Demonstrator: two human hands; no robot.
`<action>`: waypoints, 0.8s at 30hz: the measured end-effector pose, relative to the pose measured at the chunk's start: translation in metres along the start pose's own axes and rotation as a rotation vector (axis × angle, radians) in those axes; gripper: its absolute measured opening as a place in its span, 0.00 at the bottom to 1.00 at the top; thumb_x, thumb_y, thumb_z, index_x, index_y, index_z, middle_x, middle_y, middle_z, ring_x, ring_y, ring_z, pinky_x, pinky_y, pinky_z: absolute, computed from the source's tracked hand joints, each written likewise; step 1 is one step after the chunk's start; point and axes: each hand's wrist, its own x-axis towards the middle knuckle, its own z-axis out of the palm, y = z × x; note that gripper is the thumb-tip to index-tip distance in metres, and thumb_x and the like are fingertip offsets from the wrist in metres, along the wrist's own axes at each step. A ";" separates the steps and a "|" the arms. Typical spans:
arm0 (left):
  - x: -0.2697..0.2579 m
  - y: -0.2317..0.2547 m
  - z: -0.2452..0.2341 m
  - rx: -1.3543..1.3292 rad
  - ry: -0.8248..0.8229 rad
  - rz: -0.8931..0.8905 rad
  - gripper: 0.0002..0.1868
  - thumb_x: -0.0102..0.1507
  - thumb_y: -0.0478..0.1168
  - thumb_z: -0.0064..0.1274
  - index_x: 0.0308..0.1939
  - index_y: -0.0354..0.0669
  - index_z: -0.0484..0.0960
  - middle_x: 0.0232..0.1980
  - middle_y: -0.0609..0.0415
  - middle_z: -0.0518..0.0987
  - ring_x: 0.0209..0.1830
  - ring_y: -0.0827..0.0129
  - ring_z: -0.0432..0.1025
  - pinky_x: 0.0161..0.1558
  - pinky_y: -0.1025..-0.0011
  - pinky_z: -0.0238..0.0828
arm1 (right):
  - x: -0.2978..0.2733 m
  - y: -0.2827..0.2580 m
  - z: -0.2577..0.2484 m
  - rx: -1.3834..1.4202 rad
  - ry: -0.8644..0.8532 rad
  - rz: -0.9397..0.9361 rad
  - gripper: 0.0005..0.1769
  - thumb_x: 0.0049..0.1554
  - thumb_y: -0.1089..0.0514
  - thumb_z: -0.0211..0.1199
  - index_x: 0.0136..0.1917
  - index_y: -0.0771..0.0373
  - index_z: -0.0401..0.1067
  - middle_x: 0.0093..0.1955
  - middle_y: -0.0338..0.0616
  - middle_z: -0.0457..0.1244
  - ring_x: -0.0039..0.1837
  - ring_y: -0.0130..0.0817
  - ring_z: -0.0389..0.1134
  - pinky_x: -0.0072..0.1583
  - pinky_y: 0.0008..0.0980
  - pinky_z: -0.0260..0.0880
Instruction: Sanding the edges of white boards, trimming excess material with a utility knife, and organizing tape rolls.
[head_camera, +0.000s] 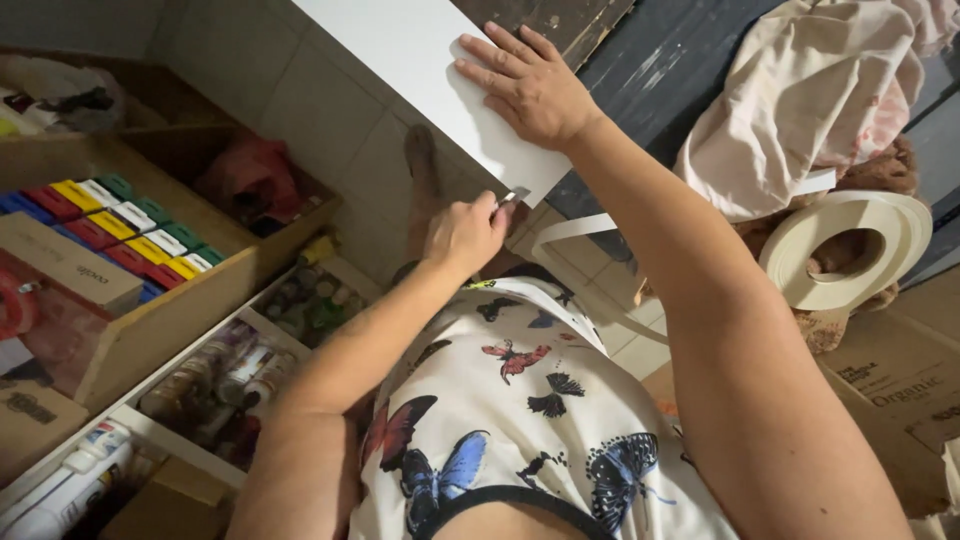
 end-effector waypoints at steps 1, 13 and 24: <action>0.000 -0.001 0.009 0.040 -0.028 0.038 0.14 0.75 0.46 0.42 0.40 0.44 0.76 0.23 0.53 0.78 0.15 0.65 0.71 0.14 0.64 0.67 | -0.001 0.000 0.000 -0.003 0.003 -0.005 0.29 0.77 0.57 0.53 0.88 0.50 0.53 0.89 0.42 0.43 0.88 0.51 0.41 0.82 0.60 0.39; 0.000 -0.004 0.015 0.015 0.025 0.014 0.17 0.76 0.49 0.41 0.37 0.46 0.77 0.20 0.59 0.75 0.12 0.72 0.66 0.13 0.72 0.59 | 0.001 -0.002 -0.002 -0.012 -0.008 0.001 0.30 0.76 0.57 0.53 0.88 0.50 0.54 0.89 0.44 0.44 0.88 0.52 0.42 0.81 0.60 0.40; -0.029 -0.003 0.033 -0.019 -0.270 0.086 0.29 0.74 0.60 0.33 0.44 0.40 0.80 0.29 0.39 0.82 0.24 0.47 0.77 0.26 0.54 0.74 | 0.000 -0.011 -0.013 -0.032 -0.011 0.018 0.29 0.78 0.52 0.49 0.89 0.50 0.53 0.89 0.46 0.43 0.88 0.54 0.39 0.81 0.62 0.35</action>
